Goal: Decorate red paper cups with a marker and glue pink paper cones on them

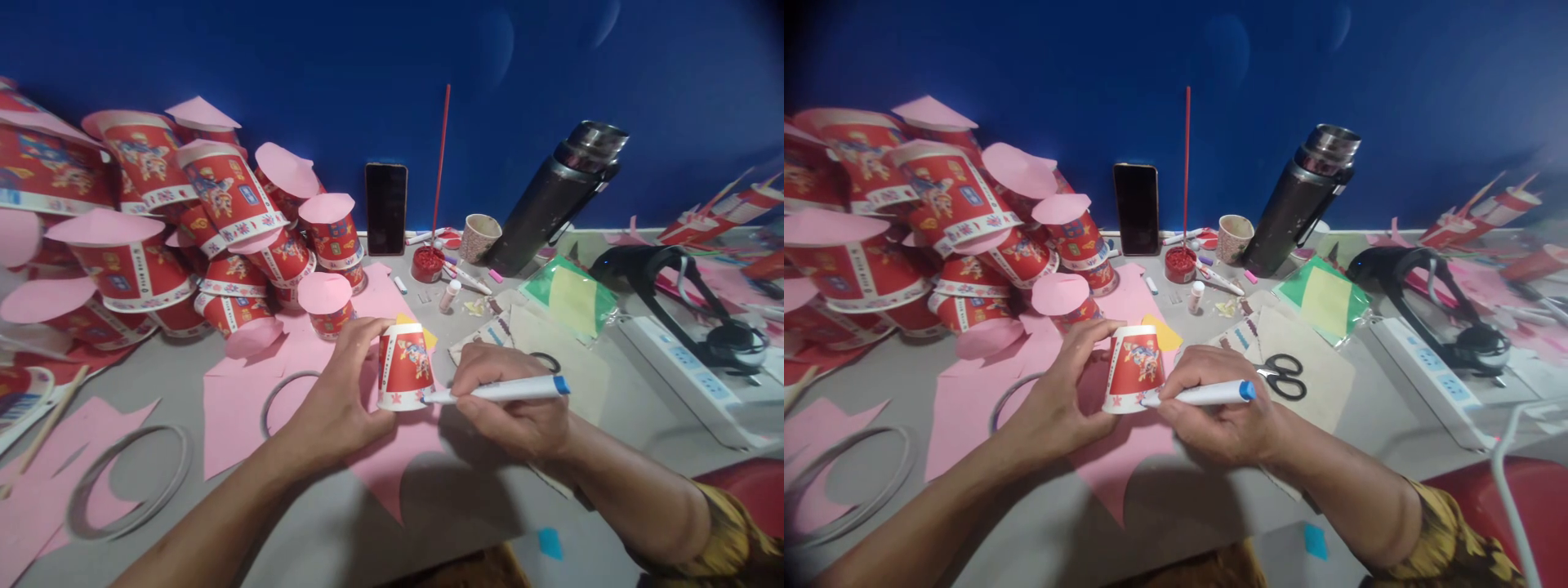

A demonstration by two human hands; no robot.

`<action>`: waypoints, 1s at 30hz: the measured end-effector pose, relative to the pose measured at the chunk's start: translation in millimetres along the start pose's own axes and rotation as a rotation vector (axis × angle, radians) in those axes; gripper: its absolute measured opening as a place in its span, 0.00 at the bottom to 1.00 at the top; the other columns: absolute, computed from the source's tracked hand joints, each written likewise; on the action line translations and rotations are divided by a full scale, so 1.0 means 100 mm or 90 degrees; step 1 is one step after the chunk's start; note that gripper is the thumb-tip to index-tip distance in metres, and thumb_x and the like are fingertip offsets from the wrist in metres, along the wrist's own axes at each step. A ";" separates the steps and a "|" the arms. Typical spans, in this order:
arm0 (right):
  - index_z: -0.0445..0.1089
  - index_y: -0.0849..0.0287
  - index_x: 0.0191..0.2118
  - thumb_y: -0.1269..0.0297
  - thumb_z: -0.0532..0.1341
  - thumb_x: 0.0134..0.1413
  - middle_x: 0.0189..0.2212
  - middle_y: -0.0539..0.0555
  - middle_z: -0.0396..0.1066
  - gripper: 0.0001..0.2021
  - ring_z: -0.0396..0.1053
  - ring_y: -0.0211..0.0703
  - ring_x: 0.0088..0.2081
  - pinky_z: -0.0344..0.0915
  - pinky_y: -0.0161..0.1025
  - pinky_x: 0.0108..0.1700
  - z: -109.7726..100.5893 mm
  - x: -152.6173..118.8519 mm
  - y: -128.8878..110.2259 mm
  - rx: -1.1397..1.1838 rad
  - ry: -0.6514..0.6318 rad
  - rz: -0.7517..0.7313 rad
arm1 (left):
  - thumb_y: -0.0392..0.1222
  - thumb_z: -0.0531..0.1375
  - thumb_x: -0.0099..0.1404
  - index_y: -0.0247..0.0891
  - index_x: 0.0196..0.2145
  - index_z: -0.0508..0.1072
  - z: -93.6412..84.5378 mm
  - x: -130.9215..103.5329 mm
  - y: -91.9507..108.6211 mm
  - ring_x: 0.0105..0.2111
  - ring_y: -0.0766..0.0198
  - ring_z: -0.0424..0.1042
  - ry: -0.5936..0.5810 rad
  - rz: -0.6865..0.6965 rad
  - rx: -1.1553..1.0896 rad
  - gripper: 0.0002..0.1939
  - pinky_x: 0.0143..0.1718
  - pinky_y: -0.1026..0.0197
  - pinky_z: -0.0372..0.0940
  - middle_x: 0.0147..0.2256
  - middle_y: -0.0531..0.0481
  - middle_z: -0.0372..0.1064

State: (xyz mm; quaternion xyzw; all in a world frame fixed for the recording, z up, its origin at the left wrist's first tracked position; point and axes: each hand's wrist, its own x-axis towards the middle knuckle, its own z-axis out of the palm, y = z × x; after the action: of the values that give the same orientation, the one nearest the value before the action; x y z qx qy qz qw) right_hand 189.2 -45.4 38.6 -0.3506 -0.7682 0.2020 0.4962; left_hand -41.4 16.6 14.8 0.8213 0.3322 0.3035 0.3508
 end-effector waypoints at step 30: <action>0.72 0.57 0.34 0.73 0.63 0.60 0.25 0.51 0.76 0.05 0.70 0.38 0.25 0.64 0.36 0.30 -0.02 0.04 -0.01 -0.034 -0.007 -0.004 | 0.40 0.67 0.57 0.41 0.63 0.61 0.03 0.02 0.02 0.62 0.44 0.65 -0.001 -0.027 0.022 0.38 0.65 0.41 0.65 0.61 0.39 0.61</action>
State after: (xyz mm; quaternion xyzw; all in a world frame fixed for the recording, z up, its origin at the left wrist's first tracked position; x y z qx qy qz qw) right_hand 189.5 -43.8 42.5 -0.3598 -0.7773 0.1818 0.4830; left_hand -37.6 15.7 15.4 0.8204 0.3543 0.2895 0.3428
